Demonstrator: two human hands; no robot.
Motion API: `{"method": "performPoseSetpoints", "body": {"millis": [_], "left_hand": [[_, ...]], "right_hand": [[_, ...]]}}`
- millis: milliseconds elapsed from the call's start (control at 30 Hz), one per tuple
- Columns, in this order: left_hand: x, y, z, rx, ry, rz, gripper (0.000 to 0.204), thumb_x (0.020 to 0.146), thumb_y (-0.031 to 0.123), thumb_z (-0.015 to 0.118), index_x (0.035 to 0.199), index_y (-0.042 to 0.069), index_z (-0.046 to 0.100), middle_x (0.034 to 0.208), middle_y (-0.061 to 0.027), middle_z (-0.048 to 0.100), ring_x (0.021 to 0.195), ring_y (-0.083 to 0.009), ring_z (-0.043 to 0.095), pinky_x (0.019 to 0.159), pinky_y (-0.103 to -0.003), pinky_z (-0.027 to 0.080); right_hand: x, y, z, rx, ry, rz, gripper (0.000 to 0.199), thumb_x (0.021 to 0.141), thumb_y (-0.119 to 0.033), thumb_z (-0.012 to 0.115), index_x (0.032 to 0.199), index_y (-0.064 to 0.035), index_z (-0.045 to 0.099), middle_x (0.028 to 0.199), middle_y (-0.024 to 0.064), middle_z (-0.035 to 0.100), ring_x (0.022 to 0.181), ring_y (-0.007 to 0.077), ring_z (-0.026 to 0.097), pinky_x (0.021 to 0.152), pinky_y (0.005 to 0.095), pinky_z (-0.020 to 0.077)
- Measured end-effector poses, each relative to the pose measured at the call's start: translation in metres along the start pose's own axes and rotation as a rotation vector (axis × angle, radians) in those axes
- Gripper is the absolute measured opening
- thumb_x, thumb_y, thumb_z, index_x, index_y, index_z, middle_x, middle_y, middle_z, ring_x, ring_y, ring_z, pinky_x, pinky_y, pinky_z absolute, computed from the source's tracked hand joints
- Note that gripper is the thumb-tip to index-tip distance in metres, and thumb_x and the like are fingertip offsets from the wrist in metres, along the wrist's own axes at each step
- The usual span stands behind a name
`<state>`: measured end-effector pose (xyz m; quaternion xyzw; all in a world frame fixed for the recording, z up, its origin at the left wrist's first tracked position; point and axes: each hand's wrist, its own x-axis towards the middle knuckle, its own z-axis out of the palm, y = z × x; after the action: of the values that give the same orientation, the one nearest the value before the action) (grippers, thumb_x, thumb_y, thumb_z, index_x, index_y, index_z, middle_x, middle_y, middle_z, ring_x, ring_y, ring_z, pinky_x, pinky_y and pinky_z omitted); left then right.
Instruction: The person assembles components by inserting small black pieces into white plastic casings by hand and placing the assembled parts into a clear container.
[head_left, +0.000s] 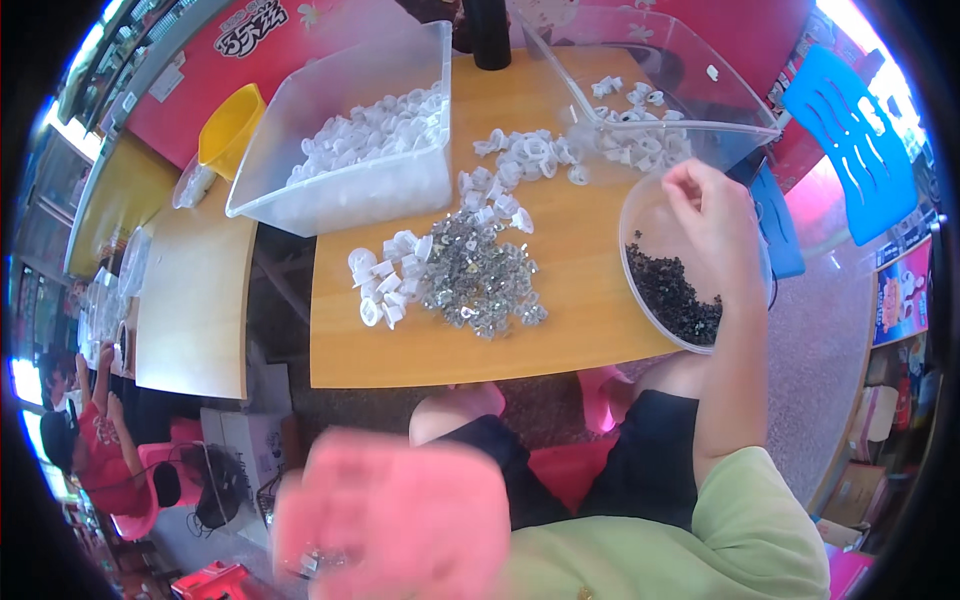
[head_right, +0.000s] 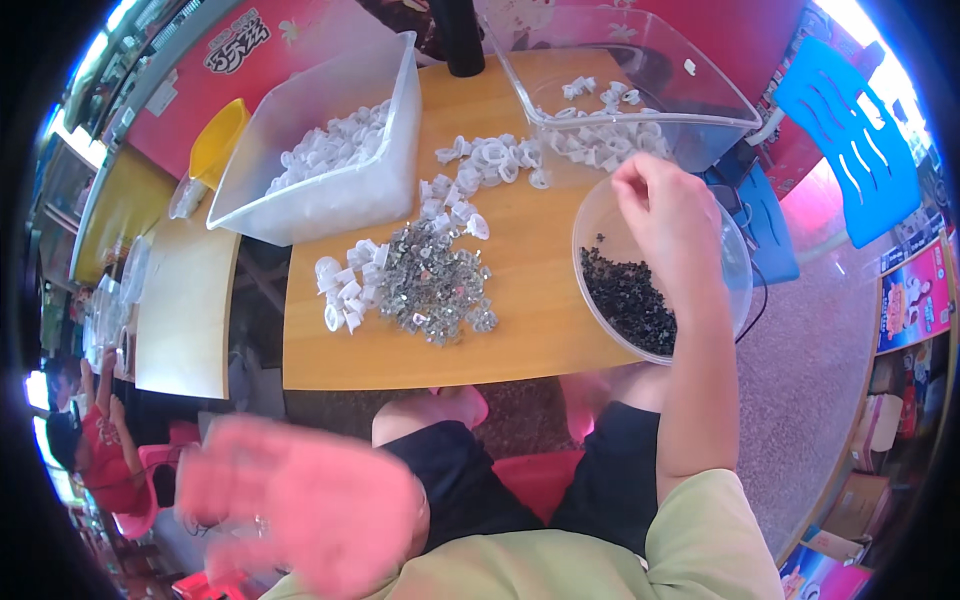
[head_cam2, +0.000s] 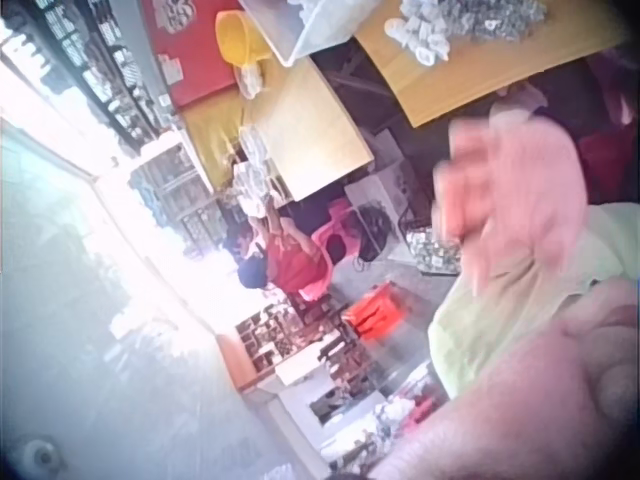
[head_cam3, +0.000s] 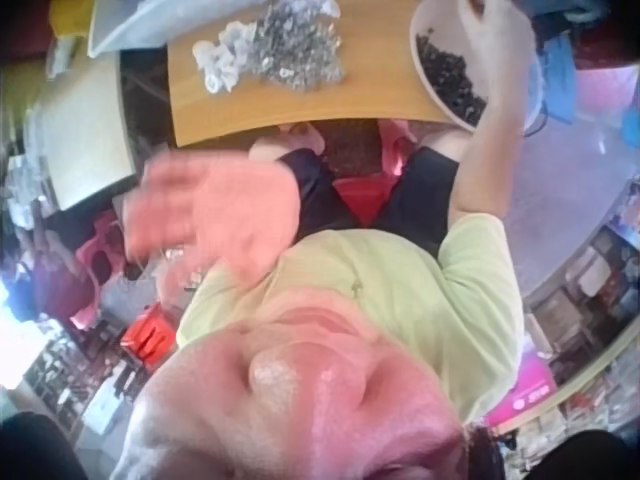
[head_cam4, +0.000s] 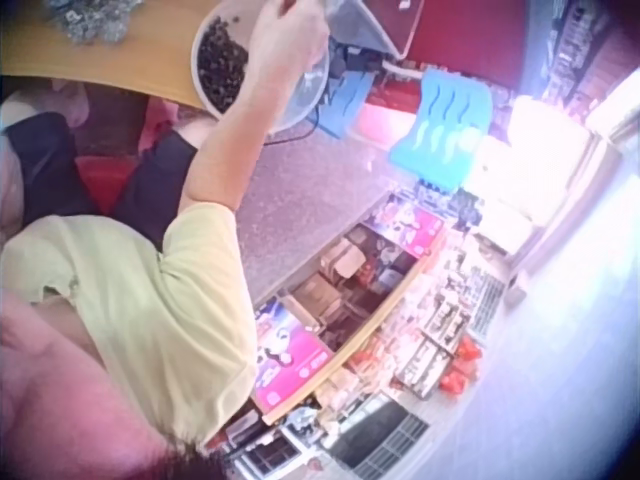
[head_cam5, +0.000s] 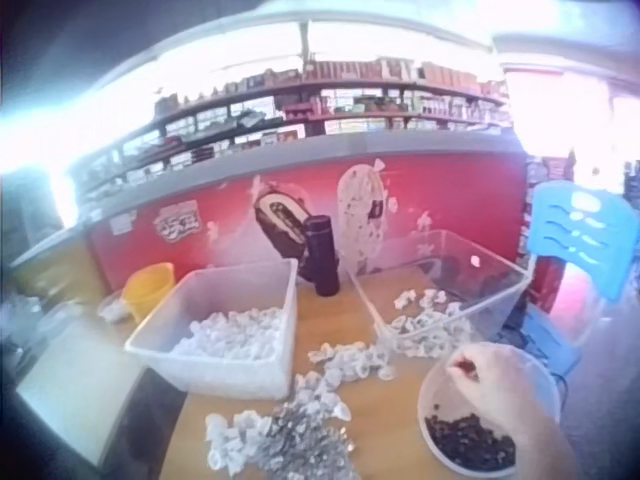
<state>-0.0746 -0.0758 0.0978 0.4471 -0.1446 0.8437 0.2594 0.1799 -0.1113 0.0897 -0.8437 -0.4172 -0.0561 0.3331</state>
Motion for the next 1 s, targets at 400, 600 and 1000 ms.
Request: {"method": "performPoseSetpoints", "body": {"millis": [400,600,1000], "left_hand": [[-0.082,-0.104,-0.056,1.02,-1.169,-0.593,0.032,0.07,0.011,0.066,0.101,0.007,0.059,0.101,-0.0085,0.056,0.098,-0.0277,0.05,0.092,-0.043,0.034],[-0.095,-0.136,-0.042,1.088,-1.116,-0.442,0.034,0.07,0.014,0.067,0.102,0.008,0.059,0.105,-0.0078,0.057,0.101,-0.026,0.05,0.092,-0.044,0.033],[-0.105,-0.142,-0.043,1.146,-1.181,-0.488,0.02,0.064,0.011,0.067,0.083,0.01,0.065,0.087,-0.0038,0.062,0.092,-0.0221,0.052,0.088,-0.041,0.033]], "right_hand": [[-0.011,0.039,0.031,-0.202,-0.591,-0.194,0.023,0.067,-0.012,0.068,0.089,-0.0075,0.061,0.083,0.0086,0.064,0.085,0.0264,0.06,0.074,0.0368,0.0463],[-0.01,0.03,0.027,-0.208,-0.643,-0.119,0.012,0.069,-0.011,0.065,0.08,-0.0076,0.061,0.078,0.0091,0.063,0.084,0.0264,0.059,0.071,0.0379,0.046],[-0.007,0.031,0.016,-0.089,-0.444,-0.152,0.009,0.071,-0.006,0.063,0.075,-0.0016,0.056,0.071,0.0125,0.061,0.066,0.0227,0.061,0.061,0.032,0.0471]]}}
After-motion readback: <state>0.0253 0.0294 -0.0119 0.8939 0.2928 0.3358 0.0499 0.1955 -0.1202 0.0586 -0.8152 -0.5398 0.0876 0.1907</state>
